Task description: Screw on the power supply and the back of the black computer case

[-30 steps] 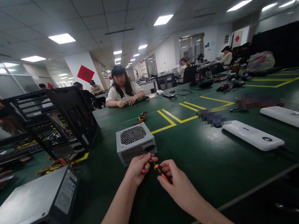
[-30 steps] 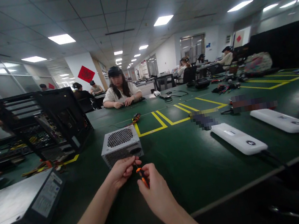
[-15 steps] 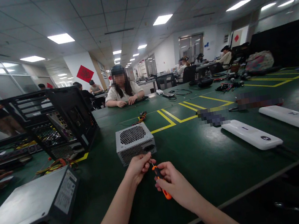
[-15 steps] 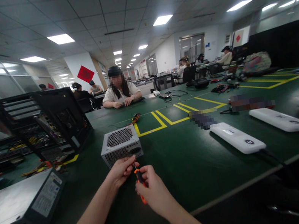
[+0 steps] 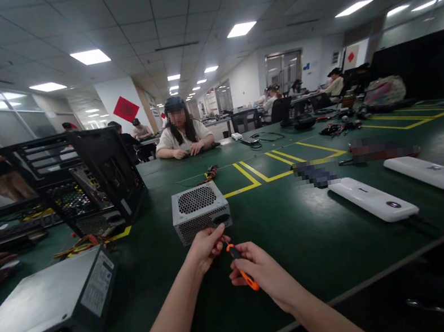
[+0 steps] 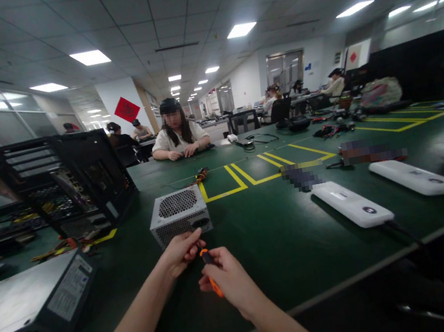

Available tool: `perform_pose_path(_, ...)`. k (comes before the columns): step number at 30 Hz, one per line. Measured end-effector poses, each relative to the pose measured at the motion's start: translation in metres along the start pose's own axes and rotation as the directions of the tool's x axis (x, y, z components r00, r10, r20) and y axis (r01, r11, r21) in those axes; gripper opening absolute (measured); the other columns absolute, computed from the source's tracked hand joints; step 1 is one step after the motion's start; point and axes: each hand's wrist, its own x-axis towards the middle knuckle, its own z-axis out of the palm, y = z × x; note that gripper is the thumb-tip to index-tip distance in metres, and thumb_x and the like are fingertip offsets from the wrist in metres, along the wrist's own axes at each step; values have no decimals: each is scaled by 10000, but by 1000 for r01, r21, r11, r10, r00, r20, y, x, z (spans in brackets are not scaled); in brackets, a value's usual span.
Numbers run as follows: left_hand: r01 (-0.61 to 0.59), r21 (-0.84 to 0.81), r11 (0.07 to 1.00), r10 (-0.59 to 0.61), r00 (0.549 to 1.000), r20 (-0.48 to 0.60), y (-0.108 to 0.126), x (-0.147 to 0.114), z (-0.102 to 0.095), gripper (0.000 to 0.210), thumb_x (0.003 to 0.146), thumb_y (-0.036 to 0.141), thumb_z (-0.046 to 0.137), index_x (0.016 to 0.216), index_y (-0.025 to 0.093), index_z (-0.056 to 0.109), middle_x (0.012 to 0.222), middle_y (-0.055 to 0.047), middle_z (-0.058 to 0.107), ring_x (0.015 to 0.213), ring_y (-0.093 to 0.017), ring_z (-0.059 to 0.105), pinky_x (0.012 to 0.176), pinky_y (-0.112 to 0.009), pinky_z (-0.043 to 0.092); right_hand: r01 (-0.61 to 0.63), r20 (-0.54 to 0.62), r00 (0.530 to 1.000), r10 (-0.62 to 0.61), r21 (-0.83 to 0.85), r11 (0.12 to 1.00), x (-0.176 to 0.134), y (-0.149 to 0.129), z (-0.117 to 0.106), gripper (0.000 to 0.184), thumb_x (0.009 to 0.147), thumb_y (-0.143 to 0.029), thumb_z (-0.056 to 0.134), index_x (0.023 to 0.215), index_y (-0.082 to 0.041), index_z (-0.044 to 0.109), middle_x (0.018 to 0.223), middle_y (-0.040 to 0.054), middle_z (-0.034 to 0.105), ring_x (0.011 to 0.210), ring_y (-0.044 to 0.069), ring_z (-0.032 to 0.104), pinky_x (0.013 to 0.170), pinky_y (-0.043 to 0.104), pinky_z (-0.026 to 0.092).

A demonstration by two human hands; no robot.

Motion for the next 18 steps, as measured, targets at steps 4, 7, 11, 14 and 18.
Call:
perform_pose_path(4,13,-68,998,-11,999,32,4,-4,-1,205,704,273,594,656,90,515,591,-21,560,348,19,330,292,-98,175,-72,-39,996,76,93,993,-1,-6,0,129,768,-174,453,893,-147,466,709,0,548,604,93,575,633,273,494)
perform_pose_path(7,46,-80,996,-40,997,73,6,-8,-1,164,697,237,604,733,95,531,663,-35,583,395,5,401,309,-92,220,-70,-74,994,78,107,992,-2,-8,0,117,776,-159,428,883,-153,475,711,1,551,584,87,561,592,259,491)
perform_pose_path(11,43,-80,996,-31,989,147,4,-8,-2,149,711,218,594,784,105,530,677,-29,581,414,3,416,325,-86,248,-91,-57,994,97,90,992,-4,-10,-1,114,771,-151,422,868,-156,482,701,1,552,568,88,554,551,249,486)
perform_pose_path(14,24,-65,998,-12,985,172,1,-5,-3,158,737,224,570,829,100,535,673,-23,570,410,6,406,325,-84,253,-95,-66,993,101,89,991,-4,-10,-1,117,785,-140,399,871,-152,478,707,5,551,570,87,551,559,254,489)
perform_pose_path(18,-12,-51,999,22,979,203,-3,-2,-4,180,760,238,542,871,97,537,686,-27,564,418,4,403,322,-84,252,-97,-75,992,105,100,990,-3,-9,-1,116,795,-141,390,876,-151,471,705,4,546,561,86,543,564,263,488)
